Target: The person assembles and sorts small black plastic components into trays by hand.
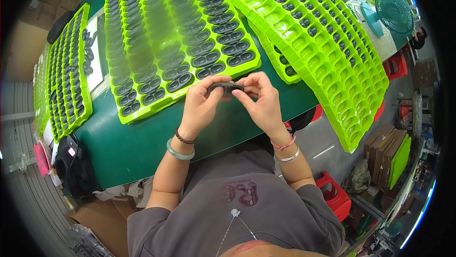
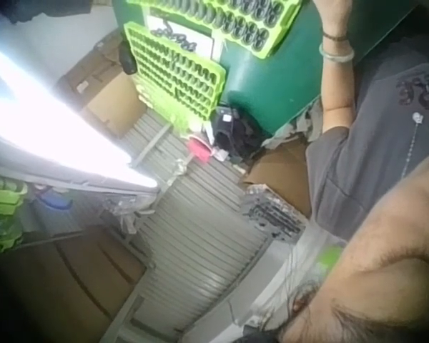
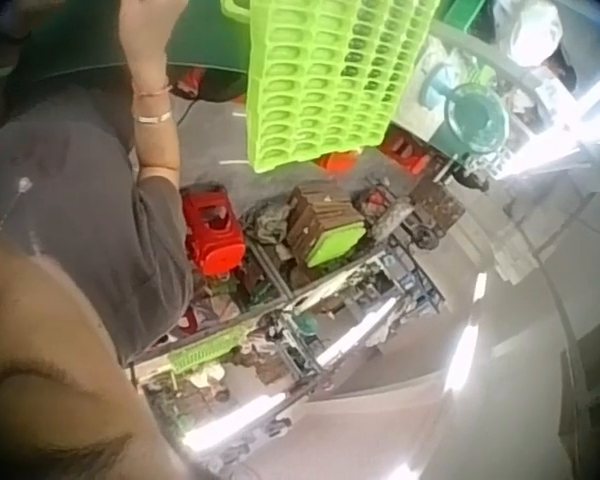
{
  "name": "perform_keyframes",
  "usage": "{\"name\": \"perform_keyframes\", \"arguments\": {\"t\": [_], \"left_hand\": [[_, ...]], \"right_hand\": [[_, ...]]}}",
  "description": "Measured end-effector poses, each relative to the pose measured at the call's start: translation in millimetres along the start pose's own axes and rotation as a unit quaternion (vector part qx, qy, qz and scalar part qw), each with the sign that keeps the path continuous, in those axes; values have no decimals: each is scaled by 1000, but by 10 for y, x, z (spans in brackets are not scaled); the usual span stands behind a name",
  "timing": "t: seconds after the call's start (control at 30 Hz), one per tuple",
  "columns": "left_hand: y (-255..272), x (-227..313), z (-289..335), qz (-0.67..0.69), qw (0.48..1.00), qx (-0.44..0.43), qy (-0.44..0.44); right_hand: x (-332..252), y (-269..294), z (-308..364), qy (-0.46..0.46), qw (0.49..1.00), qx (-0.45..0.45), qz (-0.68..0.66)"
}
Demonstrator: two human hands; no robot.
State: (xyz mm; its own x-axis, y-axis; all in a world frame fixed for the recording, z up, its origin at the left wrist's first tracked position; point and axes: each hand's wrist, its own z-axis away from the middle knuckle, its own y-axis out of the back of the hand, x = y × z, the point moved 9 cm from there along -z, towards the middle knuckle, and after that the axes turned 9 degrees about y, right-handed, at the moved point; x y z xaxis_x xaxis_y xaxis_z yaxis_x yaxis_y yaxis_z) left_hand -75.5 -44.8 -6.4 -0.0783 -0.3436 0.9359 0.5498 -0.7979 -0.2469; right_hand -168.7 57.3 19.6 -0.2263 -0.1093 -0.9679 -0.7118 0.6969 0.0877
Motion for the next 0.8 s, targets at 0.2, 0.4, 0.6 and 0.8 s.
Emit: {"name": "perform_keyframes", "arguments": {"t": [0.2,0.4,0.6,0.8], "left_hand": [[-50,7,30,-116,992,-6,39],[33,-69,22,-156,986,14,55],[-4,0,31,-185,982,3,35],[46,42,70,-34,991,-78,104]], "right_hand": [[116,-34,-28,0,995,-82,55],[101,-103,-46,-15,983,-127,131],[183,-88,-103,-49,992,-106,43],[340,-134,-50,-174,966,-128,-146]]}}
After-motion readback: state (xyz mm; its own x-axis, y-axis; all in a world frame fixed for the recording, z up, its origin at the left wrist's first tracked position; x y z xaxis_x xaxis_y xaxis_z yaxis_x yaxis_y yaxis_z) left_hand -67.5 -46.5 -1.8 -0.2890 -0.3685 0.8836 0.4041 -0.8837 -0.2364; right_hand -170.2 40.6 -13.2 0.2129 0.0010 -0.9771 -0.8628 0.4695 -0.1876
